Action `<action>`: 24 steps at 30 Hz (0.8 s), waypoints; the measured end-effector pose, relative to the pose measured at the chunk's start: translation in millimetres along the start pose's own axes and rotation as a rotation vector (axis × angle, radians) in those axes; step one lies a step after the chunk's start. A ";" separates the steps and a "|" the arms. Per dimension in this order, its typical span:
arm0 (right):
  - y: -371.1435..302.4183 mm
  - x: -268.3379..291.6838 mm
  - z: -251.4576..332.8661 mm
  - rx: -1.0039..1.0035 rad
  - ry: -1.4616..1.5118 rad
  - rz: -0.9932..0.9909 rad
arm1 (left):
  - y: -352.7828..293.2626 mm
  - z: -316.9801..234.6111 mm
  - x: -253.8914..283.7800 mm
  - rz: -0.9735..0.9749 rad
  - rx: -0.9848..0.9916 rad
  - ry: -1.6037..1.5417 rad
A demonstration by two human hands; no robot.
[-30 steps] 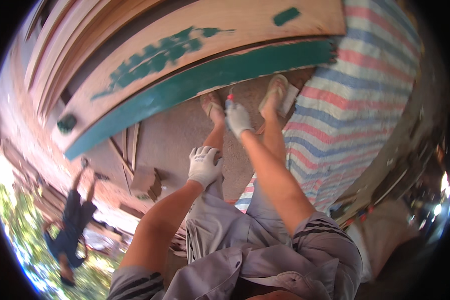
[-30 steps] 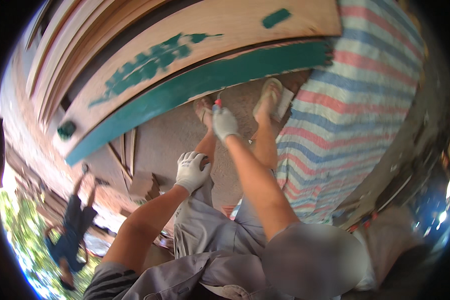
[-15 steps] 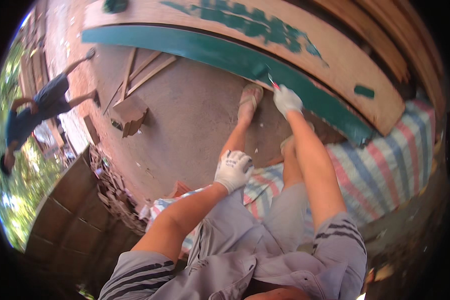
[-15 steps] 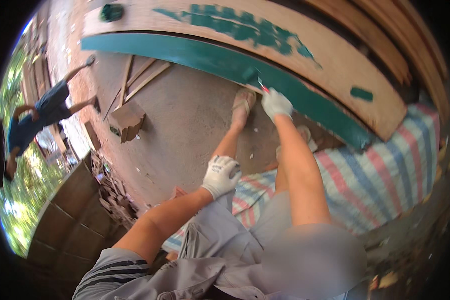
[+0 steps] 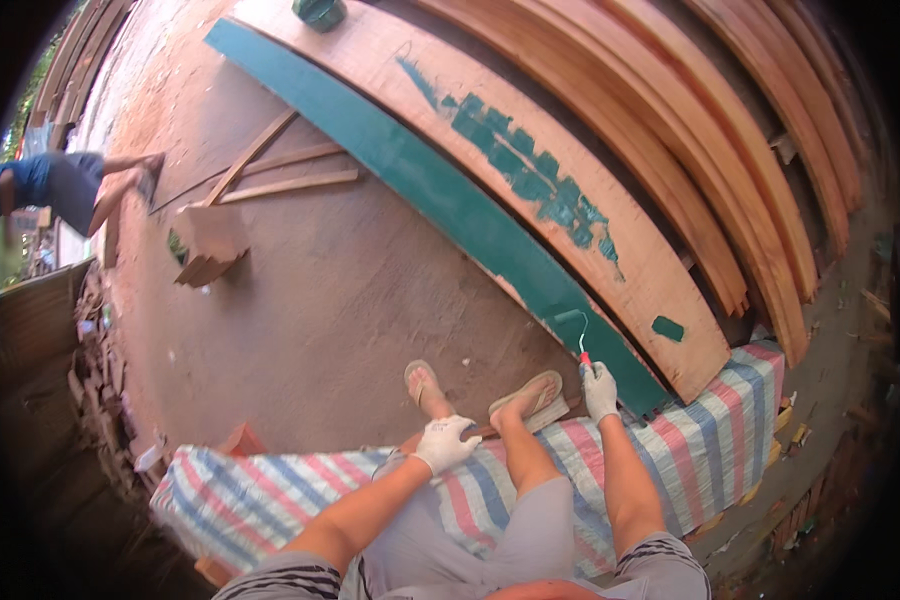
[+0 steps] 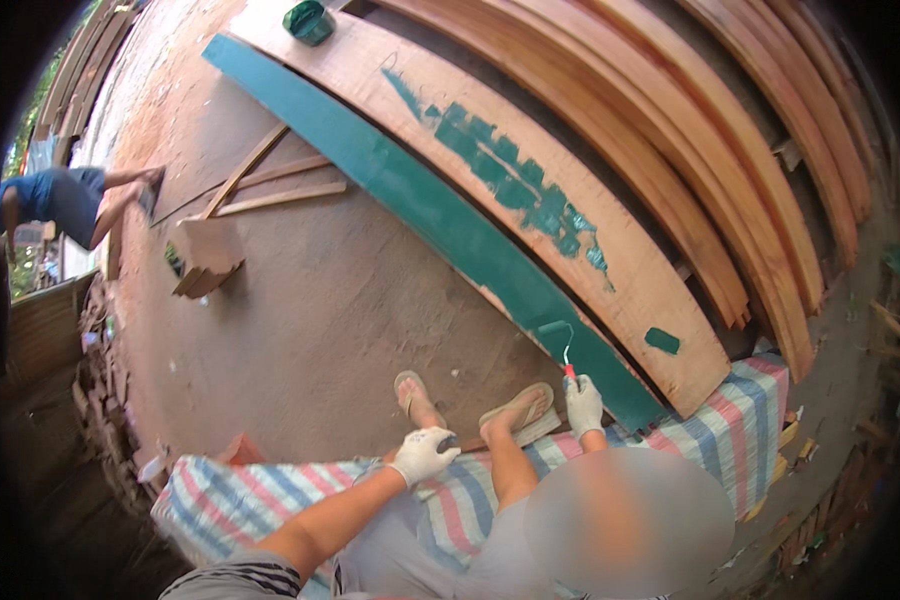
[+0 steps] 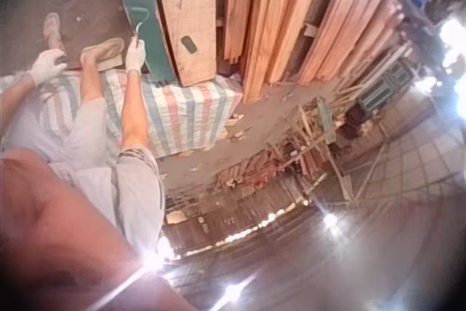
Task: The person paints a long wooden plank green using a small roller. They repeatedly dip the roller into a paint tray and apply paint along the length of the plank, working from one end to the other.
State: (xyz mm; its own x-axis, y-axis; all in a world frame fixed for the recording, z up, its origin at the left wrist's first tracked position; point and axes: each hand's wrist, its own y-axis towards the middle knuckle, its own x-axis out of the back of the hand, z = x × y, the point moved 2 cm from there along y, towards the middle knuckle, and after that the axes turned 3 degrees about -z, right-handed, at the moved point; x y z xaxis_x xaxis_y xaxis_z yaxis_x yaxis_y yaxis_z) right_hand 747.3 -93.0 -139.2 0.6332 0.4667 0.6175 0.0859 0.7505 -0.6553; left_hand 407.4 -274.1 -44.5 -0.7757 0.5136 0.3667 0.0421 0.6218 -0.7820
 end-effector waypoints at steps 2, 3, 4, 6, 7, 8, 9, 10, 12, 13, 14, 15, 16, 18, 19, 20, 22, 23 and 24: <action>-7.4 -17.5 36.9 0.070 0.168 -0.059 | 22.2 9.9 -10.6 0.075 -0.031 -0.024; -11.0 -22.4 66.8 0.175 0.230 -0.112 | 34.0 5.0 -11.2 0.114 -0.049 -0.025; -5.6 -37.5 68.7 0.105 0.430 -0.105 | 50.7 2.7 -17.3 0.124 -0.125 -0.059; -42.0 -55.6 162.7 -0.084 0.647 -0.002 | 63.1 8.3 -17.5 0.223 -0.101 -0.064; -47.0 -62.9 176.1 -0.118 0.733 0.001 | 74.5 -1.9 -18.2 0.280 -0.156 -0.064; -57.5 -73.0 199.8 -0.113 0.773 0.041 | 78.7 -3.0 -22.1 0.341 -0.180 -0.065; -63.3 -85.5 220.3 -0.102 0.814 0.084 | 82.4 -3.4 -26.4 0.394 -0.204 -0.065; -61.8 -100.7 226.5 -0.011 0.743 0.074 | 87.0 -4.8 -31.4 0.463 -0.180 -0.085; -56.7 -132.3 233.4 0.088 0.639 0.092 | 90.3 0.1 -46.7 0.541 -0.403 0.008; -55.2 -146.0 237.6 0.066 0.687 0.140 | 97.0 0.7 -49.4 0.565 -0.518 0.060; -41.2 -153.6 212.2 0.125 0.608 0.074 | 88.3 -31.1 -19.4 0.584 -0.546 0.131; -24.7 -167.8 198.6 0.192 0.549 0.033 | 74.8 -53.4 10.9 0.528 -0.593 0.149; -18.1 -174.1 208.6 0.225 0.485 0.062 | 69.8 -58.6 28.9 0.466 -0.610 0.167; -1.6 -168.6 228.3 0.222 0.431 0.168 | 69.5 -47.2 28.0 0.390 -0.689 0.185; 13.6 -166.3 244.7 0.333 0.353 0.107 | 64.6 -54.8 48.7 0.326 -0.734 0.230; 23.9 -164.3 255.6 0.431 0.266 0.041 | 68.7 -57.3 61.0 0.235 -0.746 0.218; 31.5 -168.8 275.2 0.530 0.112 -0.026 | 71.7 -53.8 78.5 0.082 -0.749 0.190; 34.6 -172.3 281.5 0.536 0.092 -0.001 | 73.7 -51.3 80.0 -0.013 -0.782 0.206; 39.2 -173.2 289.6 0.551 0.070 0.022 | 76.0 -50.8 79.9 -0.116 -0.817 0.224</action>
State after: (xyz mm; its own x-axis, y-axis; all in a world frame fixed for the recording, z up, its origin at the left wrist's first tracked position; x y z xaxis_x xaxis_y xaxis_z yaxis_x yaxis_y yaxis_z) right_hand 418.3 -8.9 -145.9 0.6813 0.4670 0.5637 -0.3309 0.8834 -0.3319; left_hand 380.6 -155.8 -49.0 -0.6640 0.4714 0.5804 0.4774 0.8647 -0.1561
